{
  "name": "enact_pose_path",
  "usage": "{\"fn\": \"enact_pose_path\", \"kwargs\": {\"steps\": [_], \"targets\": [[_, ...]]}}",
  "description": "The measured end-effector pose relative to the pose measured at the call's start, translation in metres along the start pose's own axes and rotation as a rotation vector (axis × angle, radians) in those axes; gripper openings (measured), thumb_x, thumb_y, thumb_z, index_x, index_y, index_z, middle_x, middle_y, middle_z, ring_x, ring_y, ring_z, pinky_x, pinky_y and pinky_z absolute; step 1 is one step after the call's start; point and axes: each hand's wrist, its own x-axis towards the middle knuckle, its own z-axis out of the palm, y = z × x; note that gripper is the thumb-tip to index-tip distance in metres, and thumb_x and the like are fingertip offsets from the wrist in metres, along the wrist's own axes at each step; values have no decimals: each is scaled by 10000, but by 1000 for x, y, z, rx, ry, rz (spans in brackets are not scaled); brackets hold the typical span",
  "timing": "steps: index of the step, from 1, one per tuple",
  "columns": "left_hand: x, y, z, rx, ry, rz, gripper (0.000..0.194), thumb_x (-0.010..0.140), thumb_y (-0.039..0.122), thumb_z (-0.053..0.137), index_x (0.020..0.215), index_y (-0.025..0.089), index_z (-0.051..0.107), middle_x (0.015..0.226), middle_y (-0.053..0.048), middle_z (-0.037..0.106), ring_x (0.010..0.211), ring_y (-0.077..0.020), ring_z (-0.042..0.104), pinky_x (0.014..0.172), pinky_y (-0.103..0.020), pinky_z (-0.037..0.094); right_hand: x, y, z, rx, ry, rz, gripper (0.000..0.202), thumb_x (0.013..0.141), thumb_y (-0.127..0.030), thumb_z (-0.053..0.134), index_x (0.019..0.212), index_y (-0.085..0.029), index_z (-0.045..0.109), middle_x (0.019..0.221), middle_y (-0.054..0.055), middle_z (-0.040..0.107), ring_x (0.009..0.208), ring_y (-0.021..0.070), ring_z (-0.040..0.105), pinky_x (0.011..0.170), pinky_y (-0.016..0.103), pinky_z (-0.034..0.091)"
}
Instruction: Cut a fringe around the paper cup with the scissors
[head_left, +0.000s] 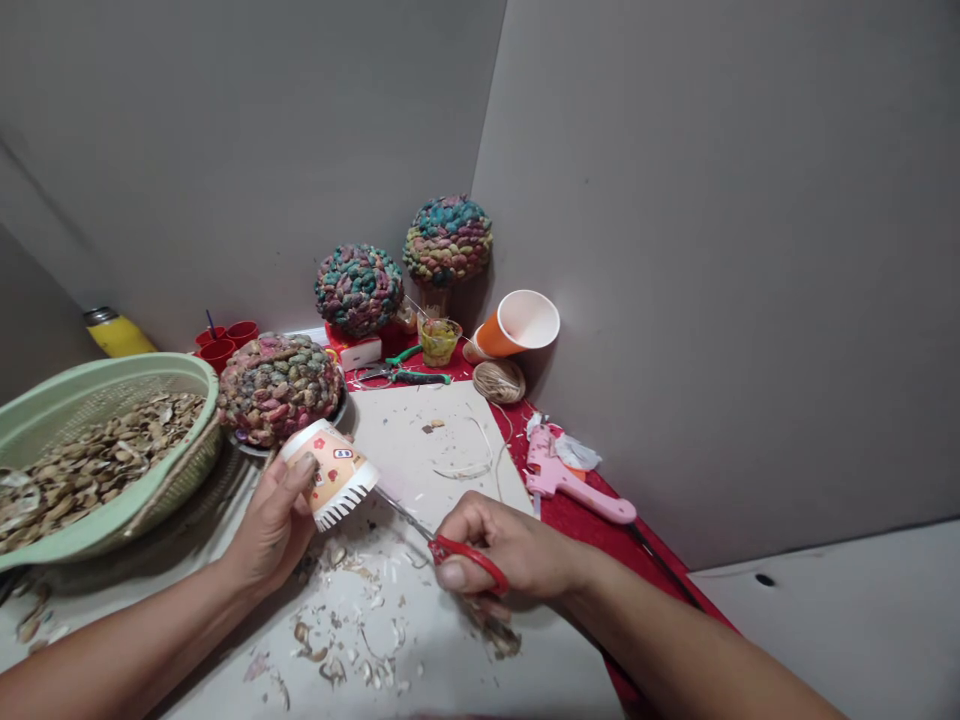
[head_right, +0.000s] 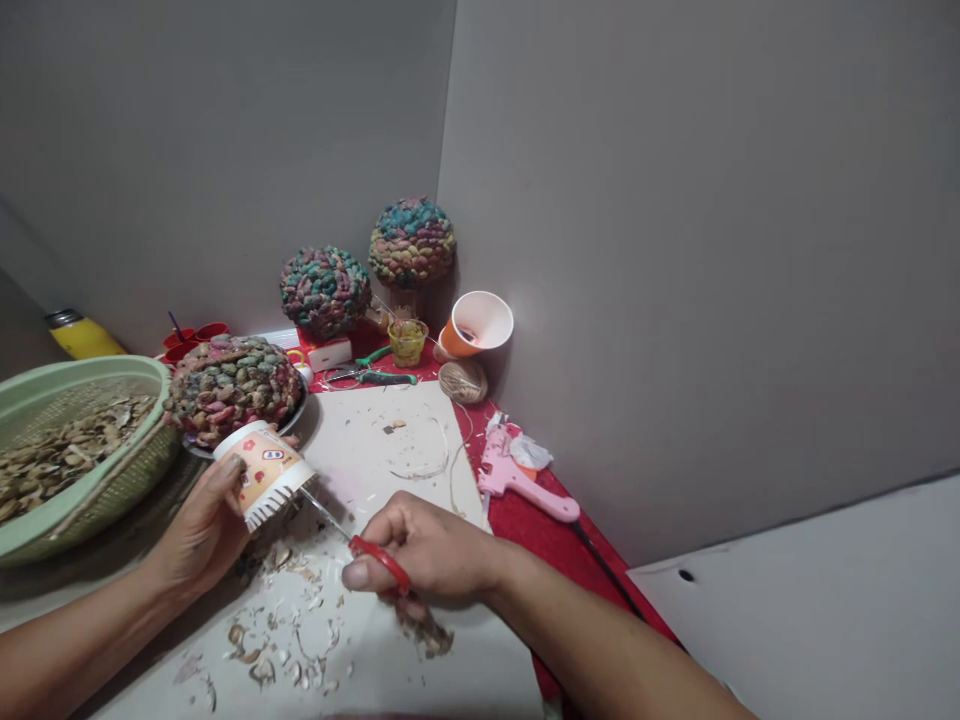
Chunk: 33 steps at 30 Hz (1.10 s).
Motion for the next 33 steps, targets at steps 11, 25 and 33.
{"fn": "enact_pose_path", "kwargs": {"steps": [11,25,33], "targets": [[0,-4,-3,23,-66,-32,519,700,379,853,1136,164,672,1016,-89,792,858,-223,747,788,-296,600,1,3,0,-5,17,22,604,678,-639,791,495,-124,536,381,-31,495,307,33,402,347,141,317],[1,-6,-7,35,-118,-38,484,731,379,833,1129,162,666,1004,-91,787,841,-213,744,783,-304,603,1,2,0,3,21,16,620,670,-649,794,487,-132,506,376,-37,490,310,33,396,364,147,336],[1,-6,-6,13,-98,-40,525,702,376,853,1143,166,662,1008,-93,793,856,-232,752,793,-308,597,1,1,0,10,43,3,601,665,-618,812,482,-133,507,368,-36,490,301,33,394,352,145,333]]}}
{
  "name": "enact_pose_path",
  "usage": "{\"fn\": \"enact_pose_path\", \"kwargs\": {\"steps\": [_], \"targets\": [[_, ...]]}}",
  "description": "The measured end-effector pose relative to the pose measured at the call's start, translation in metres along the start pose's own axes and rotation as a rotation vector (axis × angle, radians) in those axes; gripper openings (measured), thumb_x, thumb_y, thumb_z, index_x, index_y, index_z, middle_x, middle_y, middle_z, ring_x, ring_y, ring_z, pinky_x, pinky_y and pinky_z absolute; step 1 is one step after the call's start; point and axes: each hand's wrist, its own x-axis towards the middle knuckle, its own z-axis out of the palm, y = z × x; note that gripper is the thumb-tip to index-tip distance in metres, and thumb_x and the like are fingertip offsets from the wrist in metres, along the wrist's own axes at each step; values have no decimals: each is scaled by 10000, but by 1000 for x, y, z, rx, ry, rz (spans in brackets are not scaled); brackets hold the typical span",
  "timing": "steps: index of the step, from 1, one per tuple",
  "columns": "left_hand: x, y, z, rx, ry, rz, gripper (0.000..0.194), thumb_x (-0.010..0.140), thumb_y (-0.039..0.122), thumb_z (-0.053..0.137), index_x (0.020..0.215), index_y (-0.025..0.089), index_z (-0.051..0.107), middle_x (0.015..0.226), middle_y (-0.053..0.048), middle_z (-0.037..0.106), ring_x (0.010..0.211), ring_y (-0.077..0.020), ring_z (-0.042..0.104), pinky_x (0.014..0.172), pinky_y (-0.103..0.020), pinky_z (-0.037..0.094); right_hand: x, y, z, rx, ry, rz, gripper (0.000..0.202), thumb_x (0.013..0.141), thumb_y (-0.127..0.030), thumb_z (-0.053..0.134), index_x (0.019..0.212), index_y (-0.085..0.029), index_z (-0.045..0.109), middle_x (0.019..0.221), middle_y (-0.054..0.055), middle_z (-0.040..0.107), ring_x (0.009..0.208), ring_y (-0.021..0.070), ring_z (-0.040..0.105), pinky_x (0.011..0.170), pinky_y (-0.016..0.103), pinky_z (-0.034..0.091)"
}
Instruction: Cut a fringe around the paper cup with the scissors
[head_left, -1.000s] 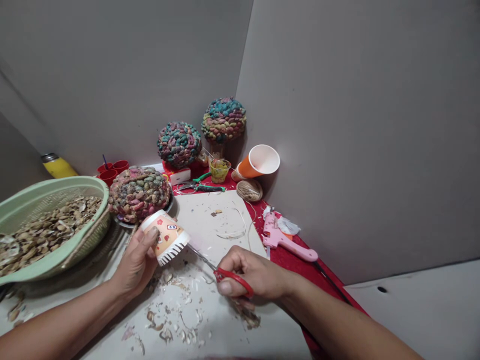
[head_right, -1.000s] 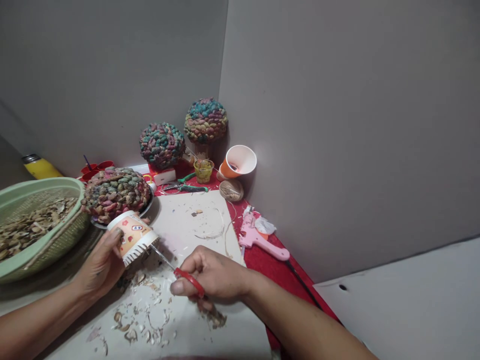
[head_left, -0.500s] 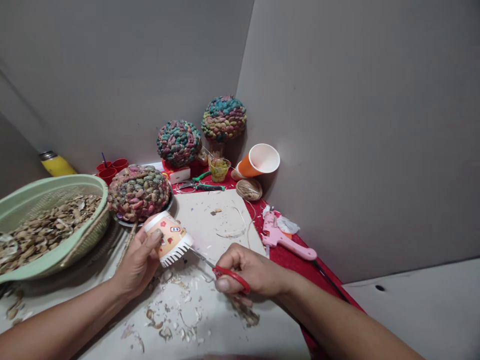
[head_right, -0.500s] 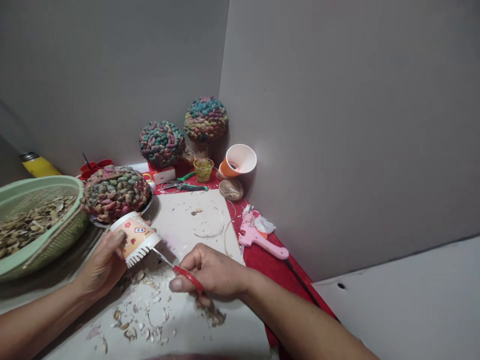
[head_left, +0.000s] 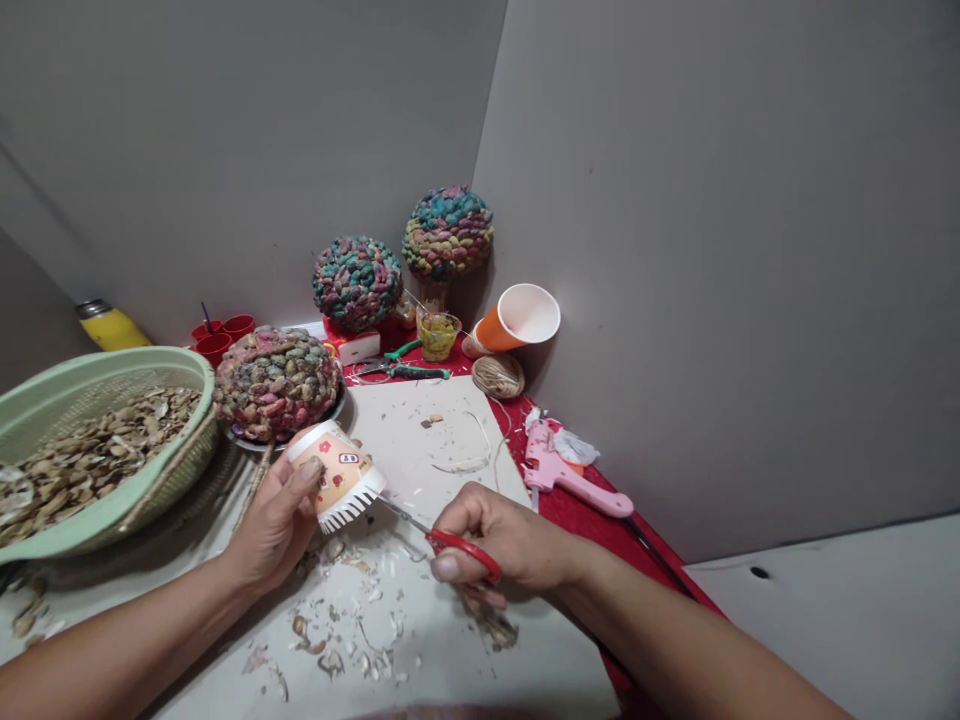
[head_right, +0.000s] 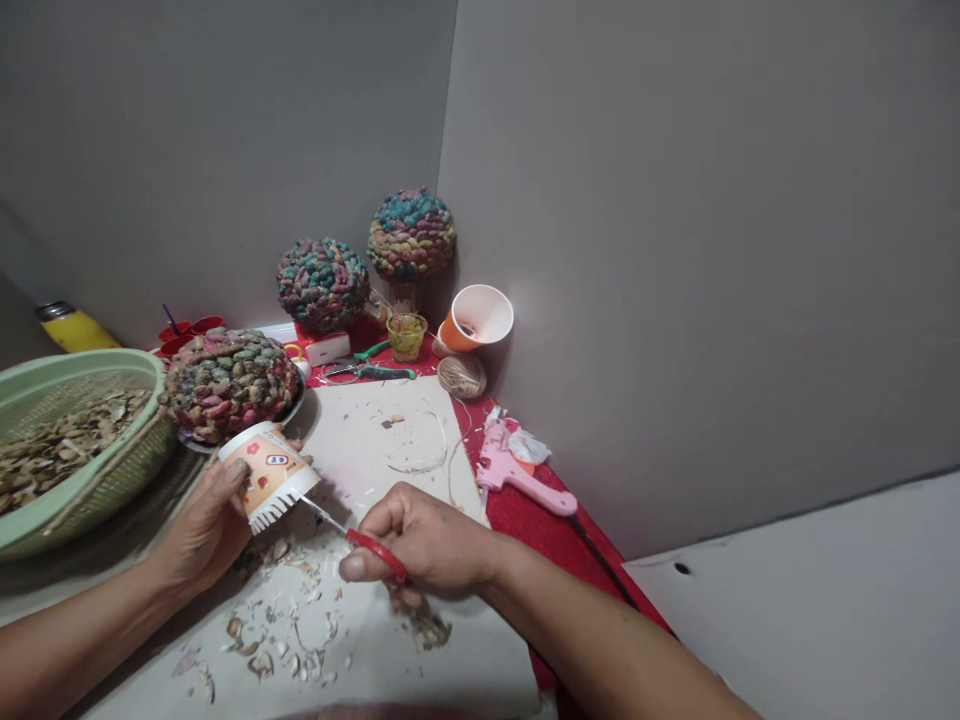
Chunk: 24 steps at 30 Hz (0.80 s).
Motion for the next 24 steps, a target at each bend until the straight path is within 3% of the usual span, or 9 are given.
{"fn": "enact_pose_path", "kwargs": {"steps": [12,24], "targets": [[-3,1,1,21,-46,-15,495,705,362,852,1114,145,677,1021,-115,791,863,-226,751,784,-292,604,3,4,1,83,-36,4,573,621,-593,844,483,-115,559,370,-26,507,278,45,417,325,146,361],[-1,2,0,-5,-53,-8,640,691,314,862,1279,206,632,1062,-98,784,874,-228,748,770,-300,614,1,3,-3,65,-50,20,533,659,-524,846,486,-122,540,364,-39,495,287,34,401,348,142,390]]}}
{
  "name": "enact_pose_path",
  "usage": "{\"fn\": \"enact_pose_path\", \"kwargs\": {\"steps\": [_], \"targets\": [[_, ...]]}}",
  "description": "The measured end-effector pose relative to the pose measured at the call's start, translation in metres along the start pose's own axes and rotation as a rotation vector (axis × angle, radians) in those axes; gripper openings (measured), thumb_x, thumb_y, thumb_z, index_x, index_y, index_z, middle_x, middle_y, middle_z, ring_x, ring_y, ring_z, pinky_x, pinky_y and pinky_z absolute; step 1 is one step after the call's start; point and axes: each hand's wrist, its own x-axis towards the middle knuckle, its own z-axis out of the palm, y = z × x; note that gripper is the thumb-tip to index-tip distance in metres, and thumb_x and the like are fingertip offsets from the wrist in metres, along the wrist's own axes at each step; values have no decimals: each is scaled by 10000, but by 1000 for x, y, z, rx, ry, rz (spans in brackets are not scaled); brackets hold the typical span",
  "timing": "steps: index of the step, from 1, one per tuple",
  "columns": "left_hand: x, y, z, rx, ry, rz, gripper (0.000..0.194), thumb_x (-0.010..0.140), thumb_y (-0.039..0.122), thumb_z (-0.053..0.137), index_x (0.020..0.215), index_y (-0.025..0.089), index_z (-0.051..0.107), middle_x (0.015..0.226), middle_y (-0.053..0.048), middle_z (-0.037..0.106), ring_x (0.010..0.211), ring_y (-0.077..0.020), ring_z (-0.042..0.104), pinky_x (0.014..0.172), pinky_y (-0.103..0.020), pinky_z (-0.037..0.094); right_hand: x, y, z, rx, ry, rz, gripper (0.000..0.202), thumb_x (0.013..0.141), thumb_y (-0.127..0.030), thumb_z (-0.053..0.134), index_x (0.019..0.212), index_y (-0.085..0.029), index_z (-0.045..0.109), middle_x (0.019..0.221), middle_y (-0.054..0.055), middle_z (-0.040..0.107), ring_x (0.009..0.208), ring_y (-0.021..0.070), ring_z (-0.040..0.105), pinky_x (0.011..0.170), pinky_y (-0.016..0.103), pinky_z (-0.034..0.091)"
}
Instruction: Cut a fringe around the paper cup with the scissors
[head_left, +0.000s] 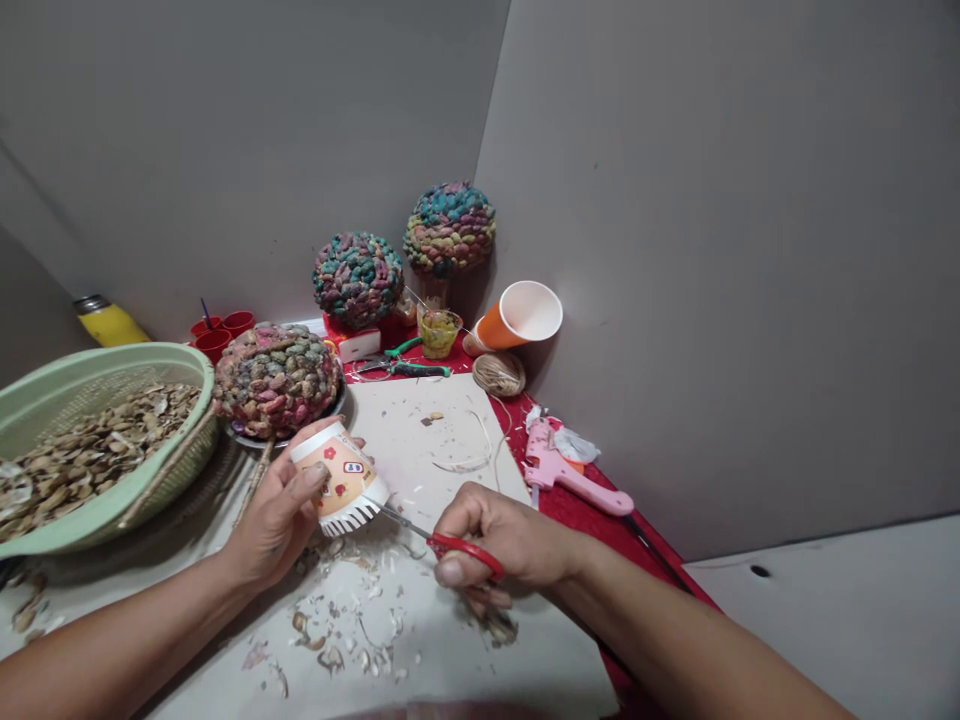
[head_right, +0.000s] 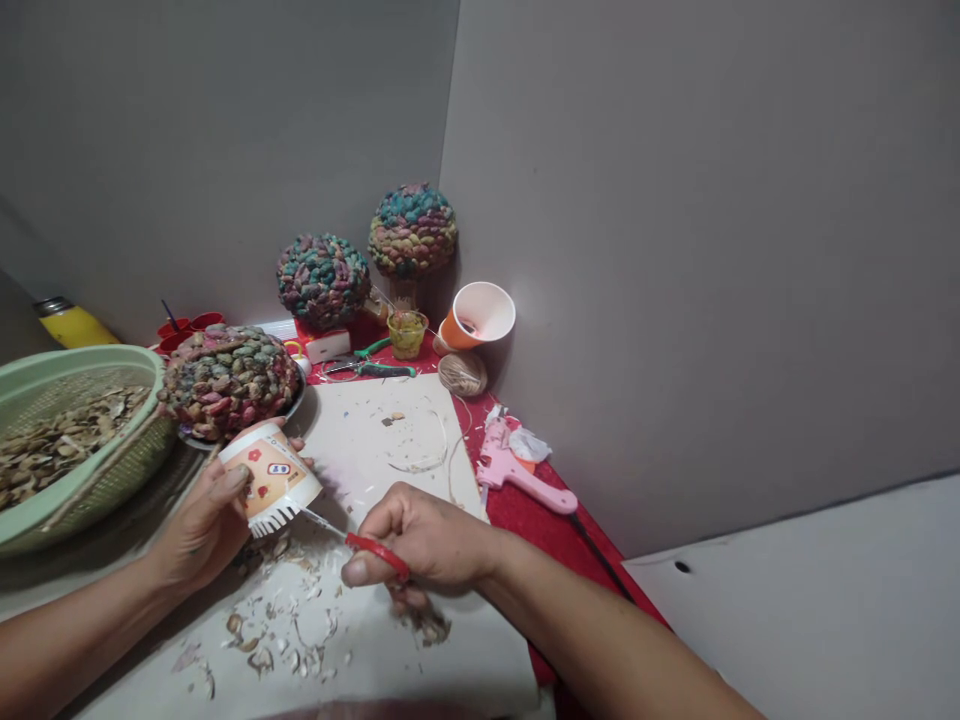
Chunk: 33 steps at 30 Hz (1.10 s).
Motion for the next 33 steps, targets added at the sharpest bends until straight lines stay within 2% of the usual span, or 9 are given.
{"fn": "enact_pose_path", "kwargs": {"steps": [9,15,19,26,30,33], "targets": [[-1,6,1,6,-19,24,731,701,290,848,1377,257,570,1085,-83,772,869,-226,742,752,-290,615,0,2,0,52,-39,28,546,619,-557,852,484,-117,558,368,-31,514,286,48,440,346,142,433],[-1,8,2,71,-42,57,814,667,317,863,1412,264,538,1145,-109,752,939,-284,738,798,-351,615,1,2,0,83,-39,35,517,624,-523,858,489,-107,583,377,-20,533,270,44,432,326,136,410],[0,7,1,99,-57,61,843,676,342,851,1440,263,503,1198,-129,731,965,-300,730,827,-394,609,2,2,0,134,-61,28,503,635,-489,858,468,-116,564,367,-30,515,263,47,419,349,165,468],[0,9,1,94,-96,62,800,683,312,847,1416,256,534,1164,-113,743,950,-274,728,812,-363,612,2,3,-4,171,-75,14,476,636,-438,867,473,-120,552,368,-52,485,256,46,387,324,171,447],[-1,10,1,75,-110,34,758,675,297,856,1376,250,572,1141,-102,752,907,-248,732,783,-339,618,2,1,-5,123,-105,37,512,630,-502,862,486,-122,552,376,-54,481,267,43,386,321,164,415],[1,8,0,62,-58,-18,679,649,317,871,1279,211,642,1052,-97,774,816,-234,741,710,-313,623,-3,-2,-3,-15,-105,71,541,639,-574,831,522,-127,549,398,-49,483,300,47,399,321,155,369]]}}
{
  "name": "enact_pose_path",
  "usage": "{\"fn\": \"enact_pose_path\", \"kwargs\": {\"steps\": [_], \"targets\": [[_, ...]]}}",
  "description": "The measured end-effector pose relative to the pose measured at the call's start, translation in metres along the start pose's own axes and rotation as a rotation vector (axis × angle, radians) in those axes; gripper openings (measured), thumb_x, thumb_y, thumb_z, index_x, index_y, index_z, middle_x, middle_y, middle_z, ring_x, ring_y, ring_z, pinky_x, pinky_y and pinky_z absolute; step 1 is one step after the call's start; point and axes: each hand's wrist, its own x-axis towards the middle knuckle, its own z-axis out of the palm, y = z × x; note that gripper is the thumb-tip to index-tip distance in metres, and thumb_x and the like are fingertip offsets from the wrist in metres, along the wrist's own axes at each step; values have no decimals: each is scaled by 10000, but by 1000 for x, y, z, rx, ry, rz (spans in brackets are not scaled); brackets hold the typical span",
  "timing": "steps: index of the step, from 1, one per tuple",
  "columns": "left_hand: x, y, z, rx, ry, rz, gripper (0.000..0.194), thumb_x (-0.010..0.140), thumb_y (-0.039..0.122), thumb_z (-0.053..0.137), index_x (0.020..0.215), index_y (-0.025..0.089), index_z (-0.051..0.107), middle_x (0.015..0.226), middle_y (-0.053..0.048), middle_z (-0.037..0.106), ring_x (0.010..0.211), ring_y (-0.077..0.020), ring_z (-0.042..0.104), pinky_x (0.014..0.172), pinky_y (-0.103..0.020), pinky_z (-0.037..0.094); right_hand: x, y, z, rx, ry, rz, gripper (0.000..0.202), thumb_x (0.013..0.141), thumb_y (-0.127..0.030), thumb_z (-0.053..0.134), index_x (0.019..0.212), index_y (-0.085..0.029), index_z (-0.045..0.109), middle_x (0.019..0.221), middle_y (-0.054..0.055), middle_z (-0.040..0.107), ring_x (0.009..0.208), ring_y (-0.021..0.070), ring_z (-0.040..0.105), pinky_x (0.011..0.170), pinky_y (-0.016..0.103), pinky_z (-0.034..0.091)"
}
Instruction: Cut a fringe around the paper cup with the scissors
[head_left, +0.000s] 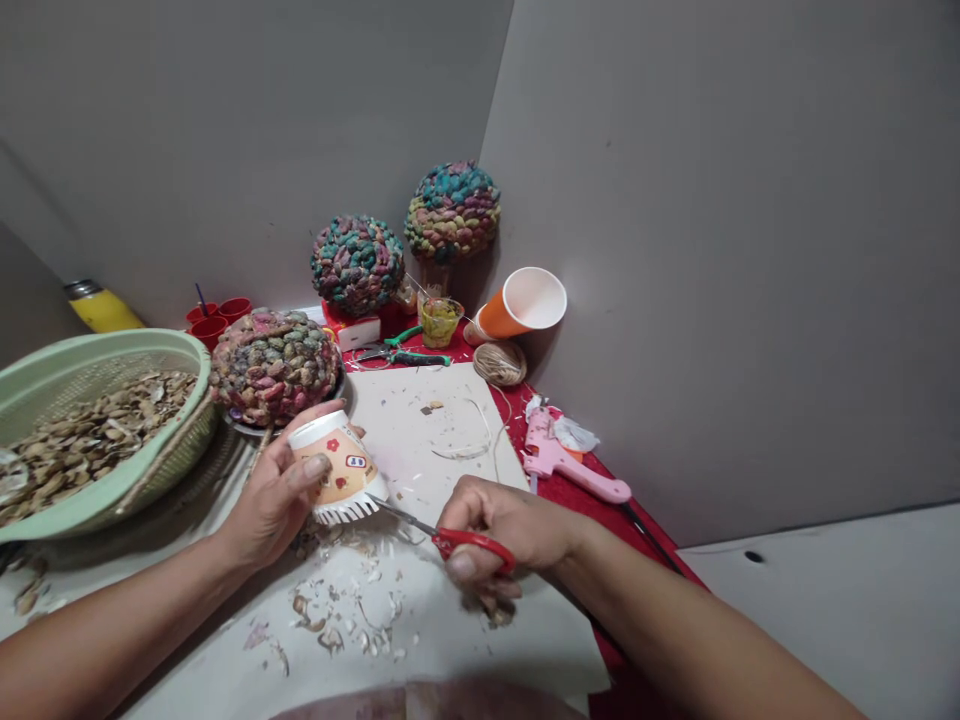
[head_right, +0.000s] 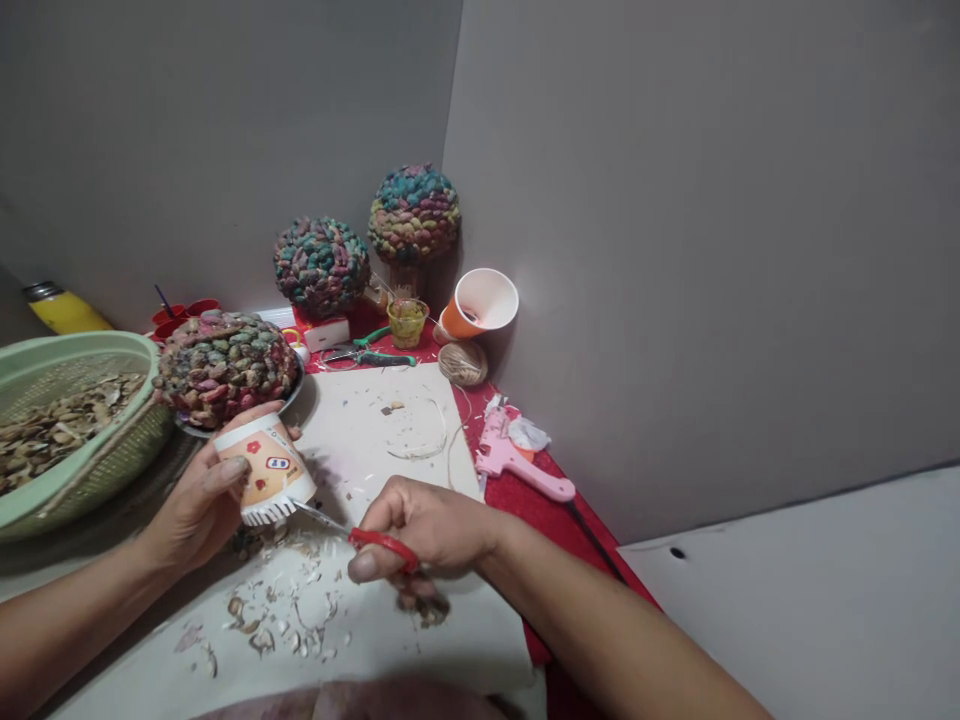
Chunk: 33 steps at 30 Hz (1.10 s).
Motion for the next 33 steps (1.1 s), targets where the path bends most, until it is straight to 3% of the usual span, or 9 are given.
{"fn": "enact_pose_path", "kwargs": {"steps": [4,7,10,13,23,33], "targets": [[6,-3,-2,-42,130,-112,441,673,358,847,1024,116,732,864,-110,789,690,-214,729,644,-295,626,-11,-6,9,-310,106,-34,524,709,-513,767,514,-172,420,424,-89,373,368,23,280,359,149,247],[11,-4,0,-92,196,-175,300,789,306,737,988,80,734,815,-132,787,690,-220,737,684,-314,631,-16,-7,14,-681,295,-212,484,745,-399,716,517,-189,344,461,-99,275,435,42,227,430,189,188],[12,-1,4,-116,219,-224,247,878,265,608,972,67,723,793,-149,782,669,-231,742,665,-332,631,-14,-4,15,-1123,478,-395,332,787,-285,618,551,-173,414,486,-64,366,486,73,271,519,246,195],[11,0,6,-106,203,-257,258,908,262,552,946,64,712,765,-153,774,649,-244,744,631,-338,626,-8,-1,12,-1381,558,-407,238,798,-245,572,586,-167,497,515,-29,485,501,94,305,560,282,185],[9,-9,0,-29,114,-277,235,874,304,620,918,96,718,772,-123,764,664,-232,735,644,-319,612,-3,2,13,-1645,572,-328,193,824,-295,599,678,-169,608,610,15,641,533,135,467,603,308,236],[6,-12,3,7,106,-286,262,796,324,721,916,91,722,776,-123,764,675,-237,733,662,-336,613,0,4,14,-1654,560,-340,230,842,-309,549,676,-167,617,584,19,636,511,136,473,588,313,237]]}}
